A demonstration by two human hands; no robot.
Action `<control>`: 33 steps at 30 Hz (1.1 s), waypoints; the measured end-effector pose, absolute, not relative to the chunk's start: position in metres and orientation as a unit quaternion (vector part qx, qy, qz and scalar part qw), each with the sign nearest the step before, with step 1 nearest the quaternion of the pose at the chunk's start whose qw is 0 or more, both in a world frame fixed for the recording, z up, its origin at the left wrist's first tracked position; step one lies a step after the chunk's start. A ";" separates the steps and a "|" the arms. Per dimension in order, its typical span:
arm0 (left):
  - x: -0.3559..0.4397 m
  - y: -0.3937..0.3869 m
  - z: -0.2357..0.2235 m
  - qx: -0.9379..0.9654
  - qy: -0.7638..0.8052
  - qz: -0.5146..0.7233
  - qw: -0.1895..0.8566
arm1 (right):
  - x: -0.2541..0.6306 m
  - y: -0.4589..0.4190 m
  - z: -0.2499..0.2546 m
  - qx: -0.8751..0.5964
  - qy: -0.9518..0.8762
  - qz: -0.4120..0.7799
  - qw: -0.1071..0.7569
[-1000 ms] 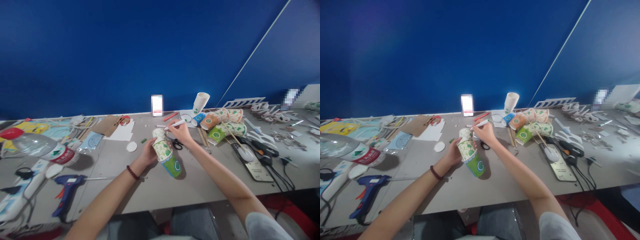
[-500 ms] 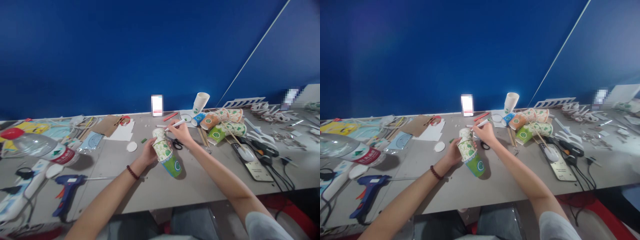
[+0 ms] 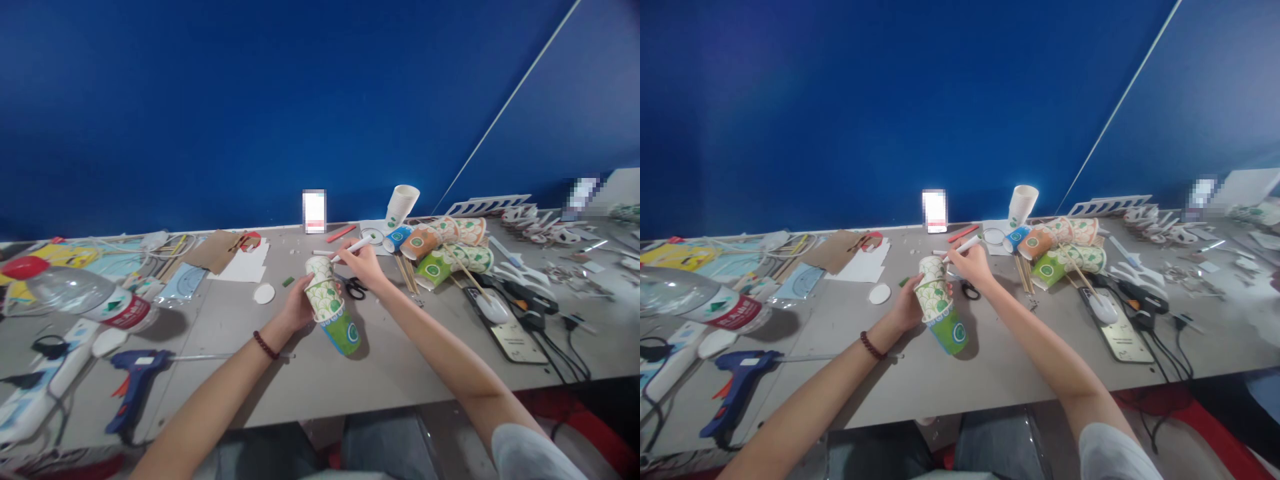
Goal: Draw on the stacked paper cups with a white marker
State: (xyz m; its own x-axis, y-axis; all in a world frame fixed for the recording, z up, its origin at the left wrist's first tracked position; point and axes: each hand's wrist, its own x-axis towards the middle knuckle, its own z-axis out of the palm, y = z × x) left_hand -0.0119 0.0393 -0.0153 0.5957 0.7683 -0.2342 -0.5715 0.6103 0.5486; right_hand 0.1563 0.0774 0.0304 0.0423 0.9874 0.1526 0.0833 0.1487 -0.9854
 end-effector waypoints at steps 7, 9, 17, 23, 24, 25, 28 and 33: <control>-0.014 0.043 -0.021 0.212 0.264 0.368 0.866 | 0.154 0.076 0.037 -0.466 -0.486 0.482 0.561; -0.014 0.042 -0.020 0.206 0.251 0.372 0.870 | 0.154 0.075 0.039 -0.455 -0.491 0.485 0.563; -0.016 0.040 -0.015 0.176 0.234 0.387 0.875 | 0.153 0.074 0.038 -0.440 -0.532 0.462 0.557; -0.017 0.039 -0.011 0.175 0.258 0.379 0.871 | 0.152 0.074 0.037 -0.446 -0.564 0.423 0.552; -0.017 0.039 -0.011 0.173 0.264 0.380 0.870 | 0.152 0.073 0.038 -0.443 -0.566 0.421 0.553; -0.017 0.038 -0.010 0.171 0.270 0.381 0.868 | 0.152 0.073 0.038 -0.441 -0.568 0.421 0.553; -0.015 0.038 -0.009 0.164 0.291 0.379 0.863 | 0.152 0.072 0.039 -0.443 -0.581 0.411 0.545; -0.013 0.039 -0.012 0.169 0.304 0.390 0.853 | 0.153 0.069 0.040 -0.463 -0.613 0.378 0.517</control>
